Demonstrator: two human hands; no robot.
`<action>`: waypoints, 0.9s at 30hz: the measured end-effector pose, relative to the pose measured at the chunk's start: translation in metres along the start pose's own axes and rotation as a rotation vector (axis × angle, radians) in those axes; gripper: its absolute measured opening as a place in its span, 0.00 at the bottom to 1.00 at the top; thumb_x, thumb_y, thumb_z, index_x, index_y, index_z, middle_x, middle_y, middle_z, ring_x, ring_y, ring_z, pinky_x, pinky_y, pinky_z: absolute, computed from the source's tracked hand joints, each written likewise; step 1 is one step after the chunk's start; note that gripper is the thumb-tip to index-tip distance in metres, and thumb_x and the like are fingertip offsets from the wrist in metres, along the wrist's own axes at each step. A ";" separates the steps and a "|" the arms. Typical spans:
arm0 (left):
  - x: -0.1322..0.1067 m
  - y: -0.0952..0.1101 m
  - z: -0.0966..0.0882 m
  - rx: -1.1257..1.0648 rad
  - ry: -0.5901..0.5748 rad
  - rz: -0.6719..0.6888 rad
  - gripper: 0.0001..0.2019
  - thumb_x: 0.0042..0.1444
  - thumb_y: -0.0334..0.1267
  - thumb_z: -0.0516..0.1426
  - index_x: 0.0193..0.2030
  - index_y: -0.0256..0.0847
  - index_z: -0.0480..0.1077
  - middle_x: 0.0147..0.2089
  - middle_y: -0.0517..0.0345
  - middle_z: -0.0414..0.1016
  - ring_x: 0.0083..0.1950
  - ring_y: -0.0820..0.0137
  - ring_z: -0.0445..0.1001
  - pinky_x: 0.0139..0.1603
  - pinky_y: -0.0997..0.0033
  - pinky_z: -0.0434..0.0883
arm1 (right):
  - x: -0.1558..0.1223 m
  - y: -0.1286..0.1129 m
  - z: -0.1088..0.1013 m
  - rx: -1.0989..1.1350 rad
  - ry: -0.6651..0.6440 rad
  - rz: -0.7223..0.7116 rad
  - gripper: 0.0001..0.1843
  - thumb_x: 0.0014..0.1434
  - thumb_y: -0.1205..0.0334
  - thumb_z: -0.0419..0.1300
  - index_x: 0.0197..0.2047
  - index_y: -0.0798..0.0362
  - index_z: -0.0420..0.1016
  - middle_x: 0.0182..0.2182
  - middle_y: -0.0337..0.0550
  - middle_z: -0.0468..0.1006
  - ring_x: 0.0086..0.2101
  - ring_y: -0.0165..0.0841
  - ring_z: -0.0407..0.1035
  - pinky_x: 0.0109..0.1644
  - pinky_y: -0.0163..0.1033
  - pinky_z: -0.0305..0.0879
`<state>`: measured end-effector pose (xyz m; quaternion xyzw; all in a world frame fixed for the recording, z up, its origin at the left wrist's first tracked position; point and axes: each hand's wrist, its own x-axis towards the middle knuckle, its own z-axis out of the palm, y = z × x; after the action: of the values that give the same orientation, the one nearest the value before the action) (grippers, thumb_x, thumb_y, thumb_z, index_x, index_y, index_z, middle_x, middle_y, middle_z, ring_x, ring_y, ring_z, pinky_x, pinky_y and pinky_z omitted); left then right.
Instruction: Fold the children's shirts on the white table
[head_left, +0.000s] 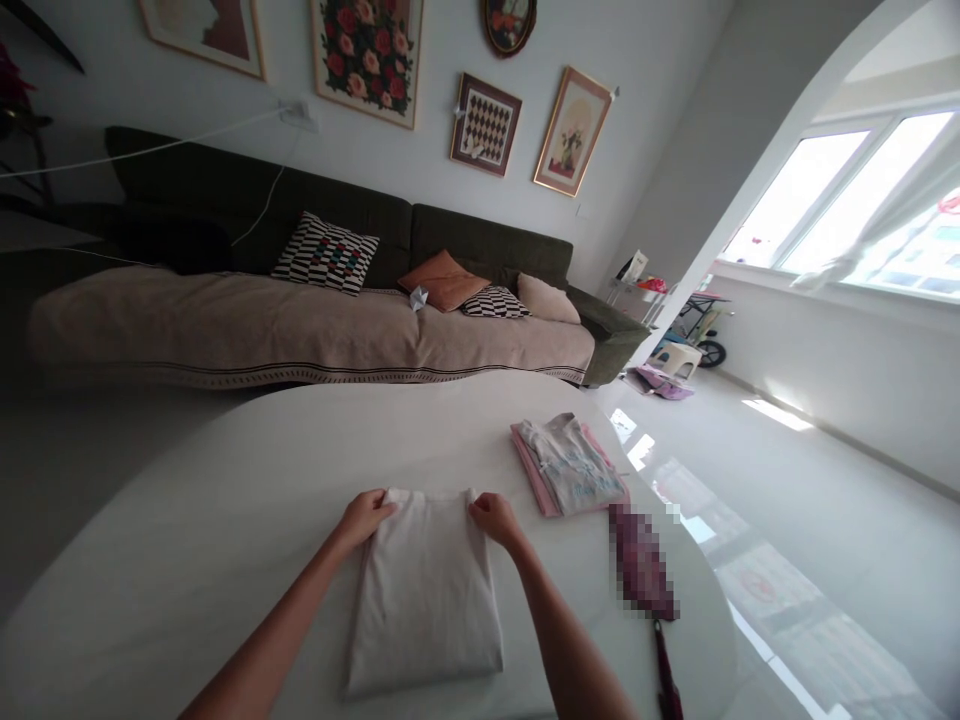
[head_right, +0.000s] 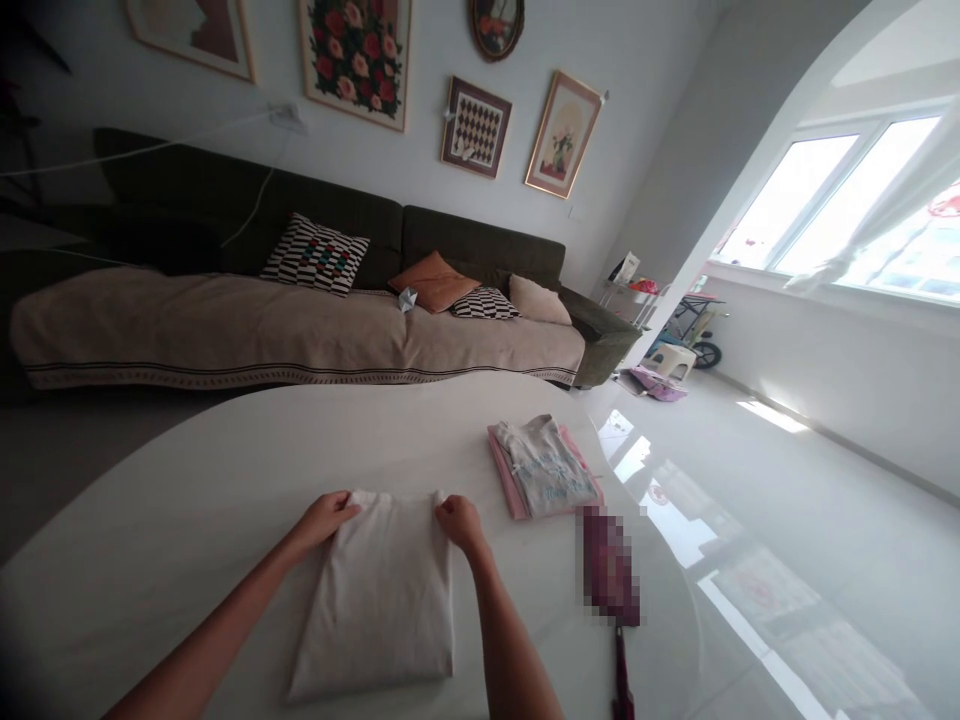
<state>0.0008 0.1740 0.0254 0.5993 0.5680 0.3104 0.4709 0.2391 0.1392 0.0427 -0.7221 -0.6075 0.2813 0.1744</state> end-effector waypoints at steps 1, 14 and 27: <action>0.000 -0.007 -0.002 0.010 -0.002 0.015 0.14 0.39 0.47 0.57 0.25 0.37 0.70 0.28 0.57 0.75 0.36 0.63 0.73 0.36 0.71 0.67 | 0.002 0.004 0.005 -0.004 0.020 0.013 0.13 0.59 0.54 0.55 0.35 0.58 0.70 0.32 0.37 0.72 0.31 0.28 0.68 0.36 0.38 0.66; 0.012 0.004 -0.011 0.197 0.117 -0.002 0.10 0.34 0.36 0.60 0.27 0.37 0.68 0.25 0.60 0.72 0.36 0.62 0.73 0.36 0.70 0.66 | 0.005 -0.002 0.000 0.153 0.201 0.056 0.13 0.58 0.56 0.57 0.39 0.57 0.70 0.35 0.39 0.72 0.32 0.28 0.68 0.34 0.37 0.67; -0.126 0.057 -0.047 0.156 -0.038 0.463 0.08 0.50 0.37 0.55 0.37 0.42 0.70 0.40 0.59 0.73 0.45 0.69 0.71 0.50 0.72 0.65 | -0.146 0.003 -0.042 0.261 0.508 -0.444 0.07 0.48 0.71 0.50 0.30 0.51 0.66 0.31 0.40 0.69 0.37 0.33 0.64 0.43 0.38 0.60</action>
<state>-0.0404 0.0660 0.1153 0.7539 0.4287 0.3538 0.3502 0.2520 -0.0003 0.1024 -0.5912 -0.6455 0.1234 0.4675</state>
